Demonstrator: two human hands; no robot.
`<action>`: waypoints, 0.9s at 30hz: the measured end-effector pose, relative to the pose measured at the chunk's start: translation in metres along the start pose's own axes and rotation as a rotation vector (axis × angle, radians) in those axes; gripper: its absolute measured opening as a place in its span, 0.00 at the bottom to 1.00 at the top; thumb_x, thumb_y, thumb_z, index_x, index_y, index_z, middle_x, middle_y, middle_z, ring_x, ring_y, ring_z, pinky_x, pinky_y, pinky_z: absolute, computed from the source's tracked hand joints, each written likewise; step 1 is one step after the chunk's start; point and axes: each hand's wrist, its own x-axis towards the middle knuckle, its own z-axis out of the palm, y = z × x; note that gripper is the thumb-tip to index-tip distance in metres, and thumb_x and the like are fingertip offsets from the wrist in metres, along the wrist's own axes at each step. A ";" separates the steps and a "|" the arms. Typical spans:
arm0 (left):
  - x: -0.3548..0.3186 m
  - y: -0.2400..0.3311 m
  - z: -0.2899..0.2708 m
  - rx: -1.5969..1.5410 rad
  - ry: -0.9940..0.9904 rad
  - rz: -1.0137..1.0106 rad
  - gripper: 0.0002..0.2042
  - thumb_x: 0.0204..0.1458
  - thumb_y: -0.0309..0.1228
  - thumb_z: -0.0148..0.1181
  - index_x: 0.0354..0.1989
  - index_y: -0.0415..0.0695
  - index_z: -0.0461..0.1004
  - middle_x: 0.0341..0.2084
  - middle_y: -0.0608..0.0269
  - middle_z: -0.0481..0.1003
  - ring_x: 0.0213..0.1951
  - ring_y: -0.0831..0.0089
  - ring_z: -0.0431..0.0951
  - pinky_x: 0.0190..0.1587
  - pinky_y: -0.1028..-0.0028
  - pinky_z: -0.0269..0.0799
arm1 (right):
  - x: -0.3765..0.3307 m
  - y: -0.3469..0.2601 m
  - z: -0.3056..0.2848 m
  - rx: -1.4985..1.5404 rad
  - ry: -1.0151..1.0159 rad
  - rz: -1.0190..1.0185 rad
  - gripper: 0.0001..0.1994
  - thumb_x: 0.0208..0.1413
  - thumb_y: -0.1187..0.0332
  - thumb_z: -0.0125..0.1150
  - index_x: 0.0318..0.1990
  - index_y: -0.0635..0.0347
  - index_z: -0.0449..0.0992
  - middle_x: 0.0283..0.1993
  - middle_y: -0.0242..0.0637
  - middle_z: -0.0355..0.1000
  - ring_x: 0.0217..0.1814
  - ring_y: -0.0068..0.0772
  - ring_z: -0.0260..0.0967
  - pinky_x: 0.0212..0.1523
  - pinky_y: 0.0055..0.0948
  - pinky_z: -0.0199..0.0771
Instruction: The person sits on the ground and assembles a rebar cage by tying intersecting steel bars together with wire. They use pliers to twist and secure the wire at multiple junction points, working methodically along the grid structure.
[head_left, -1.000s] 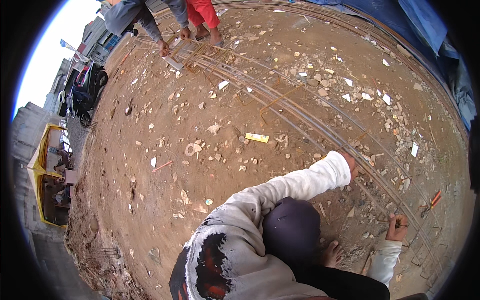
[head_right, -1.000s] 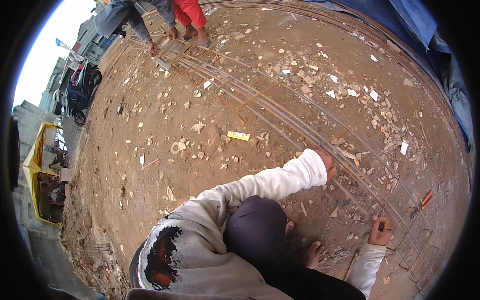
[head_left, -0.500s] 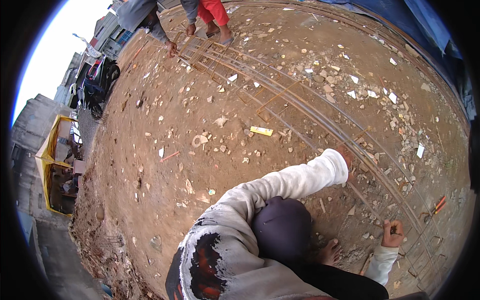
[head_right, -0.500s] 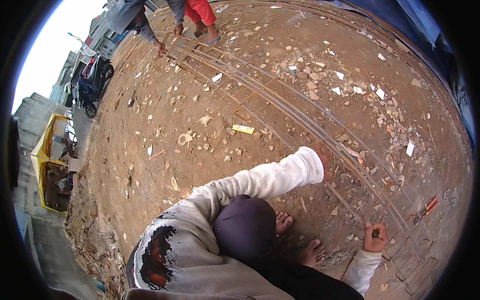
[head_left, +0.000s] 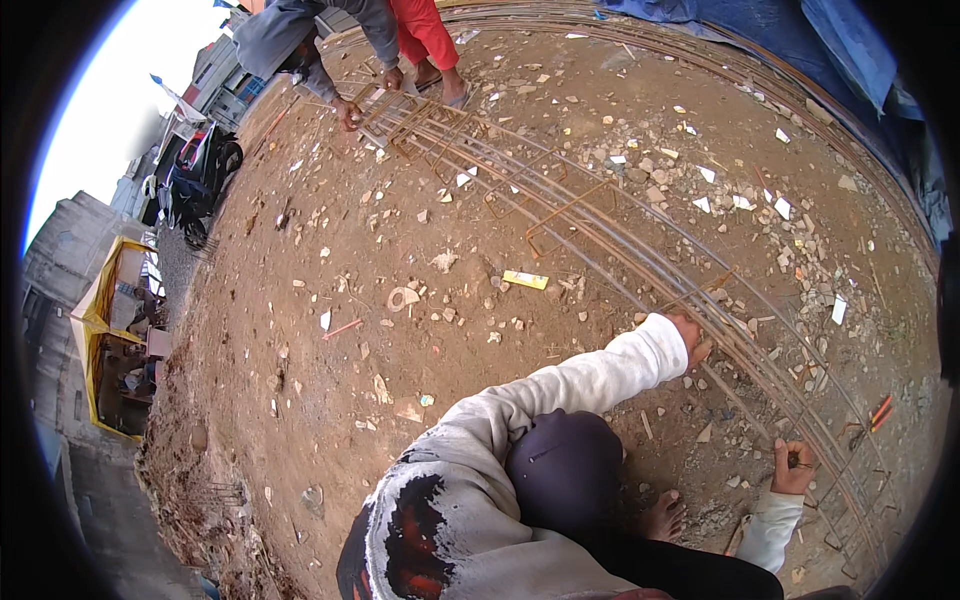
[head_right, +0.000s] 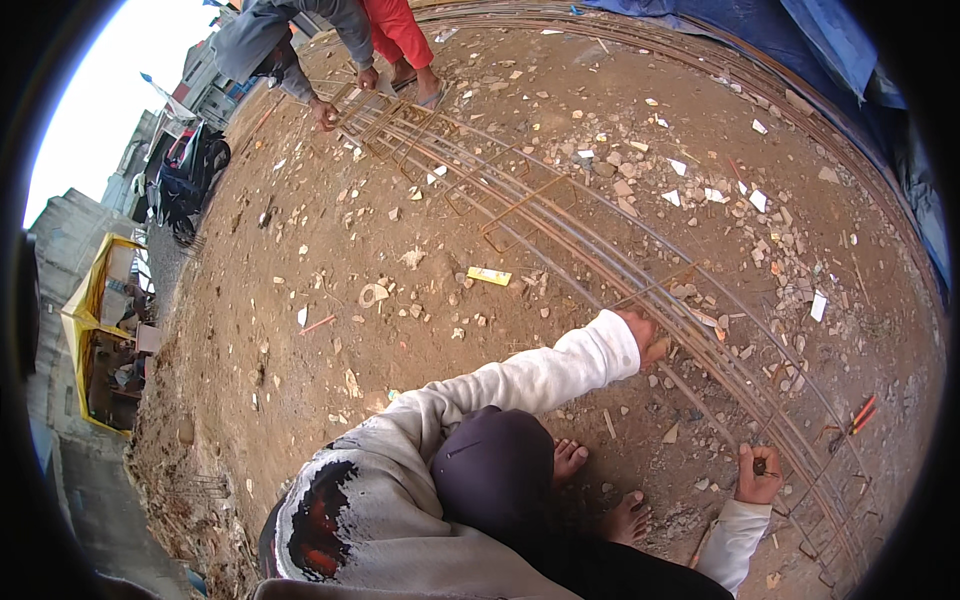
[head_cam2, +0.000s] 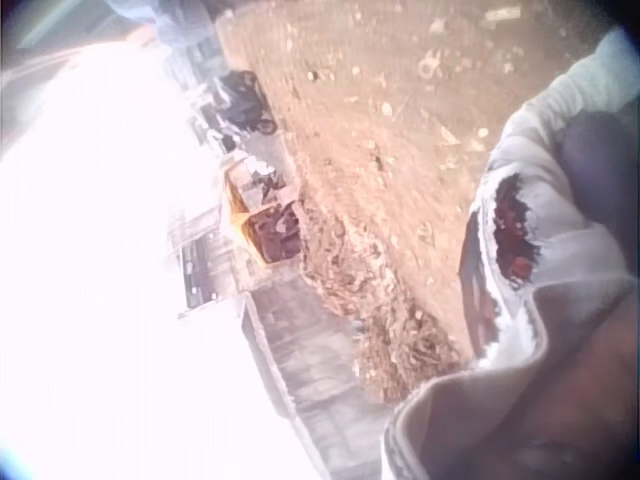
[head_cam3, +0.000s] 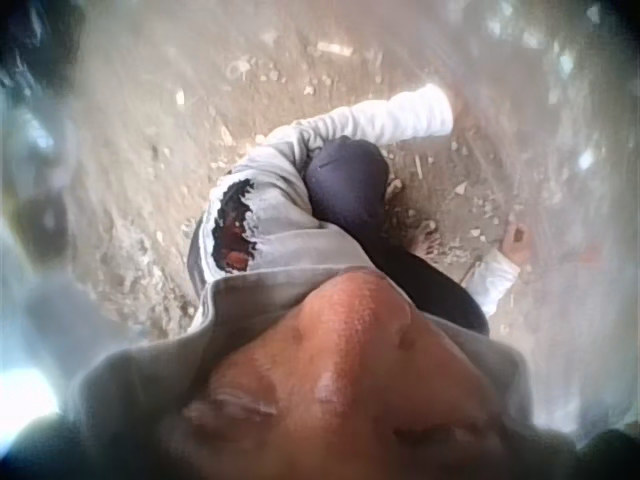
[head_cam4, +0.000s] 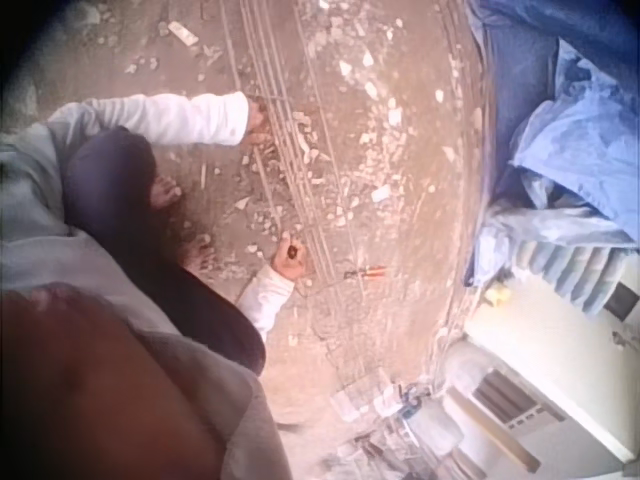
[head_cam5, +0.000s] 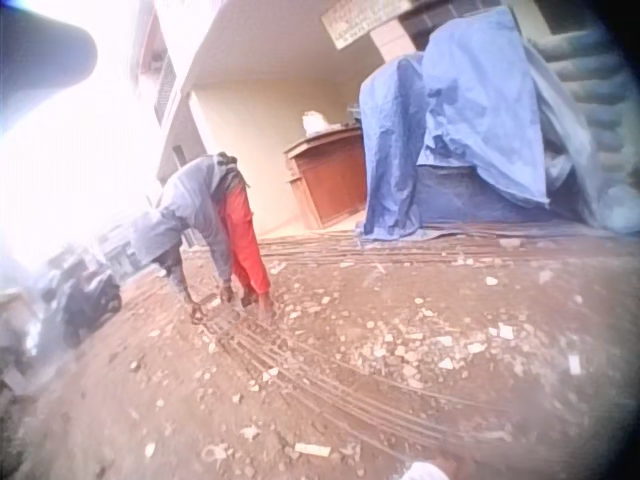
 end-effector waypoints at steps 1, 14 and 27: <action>-0.005 0.000 0.011 0.007 0.103 -0.009 0.26 0.55 0.50 0.46 0.34 0.35 0.76 0.27 0.39 0.76 0.34 0.45 0.78 0.41 0.55 0.75 | -0.005 0.008 -0.001 0.015 -0.014 0.009 0.12 0.52 0.66 0.67 0.25 0.61 0.70 0.21 0.24 0.64 0.24 0.14 0.55 0.25 0.19 0.56; 0.011 0.001 -0.002 0.063 -0.056 0.072 0.17 0.55 0.42 0.47 0.34 0.40 0.76 0.30 0.43 0.77 0.36 0.45 0.78 0.43 0.54 0.74 | -0.006 -0.005 0.001 0.036 -0.038 -0.173 0.09 0.50 0.69 0.67 0.31 0.66 0.76 0.32 0.40 0.73 0.35 0.34 0.70 0.39 0.28 0.69; 0.052 0.040 0.023 0.104 0.155 0.199 0.16 0.46 0.49 0.64 0.25 0.47 0.80 0.20 0.55 0.77 0.23 0.60 0.79 0.30 0.63 0.75 | 0.001 -0.018 -0.021 0.050 -0.050 -0.207 0.08 0.47 0.70 0.68 0.31 0.64 0.77 0.30 0.41 0.73 0.32 0.37 0.72 0.33 0.31 0.70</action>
